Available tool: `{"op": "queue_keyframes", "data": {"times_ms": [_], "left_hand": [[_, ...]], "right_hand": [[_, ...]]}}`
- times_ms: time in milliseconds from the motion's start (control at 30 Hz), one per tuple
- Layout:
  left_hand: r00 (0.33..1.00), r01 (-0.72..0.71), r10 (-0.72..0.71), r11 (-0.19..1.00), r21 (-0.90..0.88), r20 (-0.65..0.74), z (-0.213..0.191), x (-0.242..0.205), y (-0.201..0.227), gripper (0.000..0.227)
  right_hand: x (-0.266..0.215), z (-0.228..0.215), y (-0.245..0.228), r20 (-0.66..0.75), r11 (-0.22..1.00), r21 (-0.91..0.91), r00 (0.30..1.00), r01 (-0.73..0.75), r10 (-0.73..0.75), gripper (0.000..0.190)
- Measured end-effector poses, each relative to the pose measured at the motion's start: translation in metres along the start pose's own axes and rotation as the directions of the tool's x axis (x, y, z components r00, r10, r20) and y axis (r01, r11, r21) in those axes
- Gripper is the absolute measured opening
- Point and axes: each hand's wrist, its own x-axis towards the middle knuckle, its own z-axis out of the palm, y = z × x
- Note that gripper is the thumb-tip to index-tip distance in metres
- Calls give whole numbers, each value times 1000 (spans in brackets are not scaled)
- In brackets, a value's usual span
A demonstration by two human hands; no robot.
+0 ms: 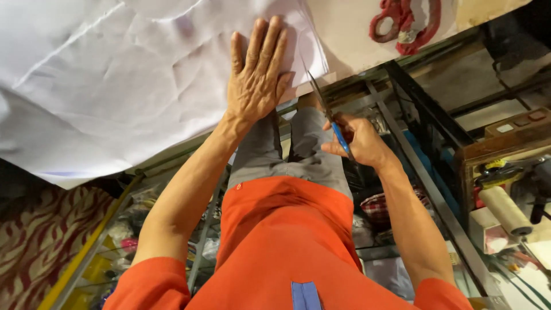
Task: The person spreads a large white fabric on a table, smooths it out, and aligns it with a paper pattern. They then use scissors to cut the fabric along the pattern's edge.
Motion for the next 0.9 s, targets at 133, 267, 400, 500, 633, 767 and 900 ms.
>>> {"op": "queue_keyframes", "data": {"times_ms": [133,267,400,500,633,767,900], "left_hand": [[999,-47,47,999,-25,2,-8,-1,-1,64],[998,-53,51,997,-61,-28,-8,-2,-2,62],[998,-58,57,994,-93,-13,-16,-1,-1,59],[998,-57,58,991,-118,7,-19,-2,-1,59],[996,-45,55,988,-145,67,-24,0,-1,60],[998,-56,58,990,-126,13,-17,-1,-2,58],[997,-65,61,992,-107,-40,-14,-3,-2,56]], "right_hand": [[5,7,-12,-71,999,-20,997,-31,30,35],[11,13,-20,-98,997,-71,995,-42,35,36],[14,18,-22,-140,983,-182,990,-25,-1,42],[16,22,-27,-171,967,-254,985,-39,-5,49],[16,25,-28,-197,959,-284,978,10,-69,46],[15,28,-13,-216,976,-201,968,81,-125,38],[14,33,-5,-231,998,-53,972,24,-35,34]]}}
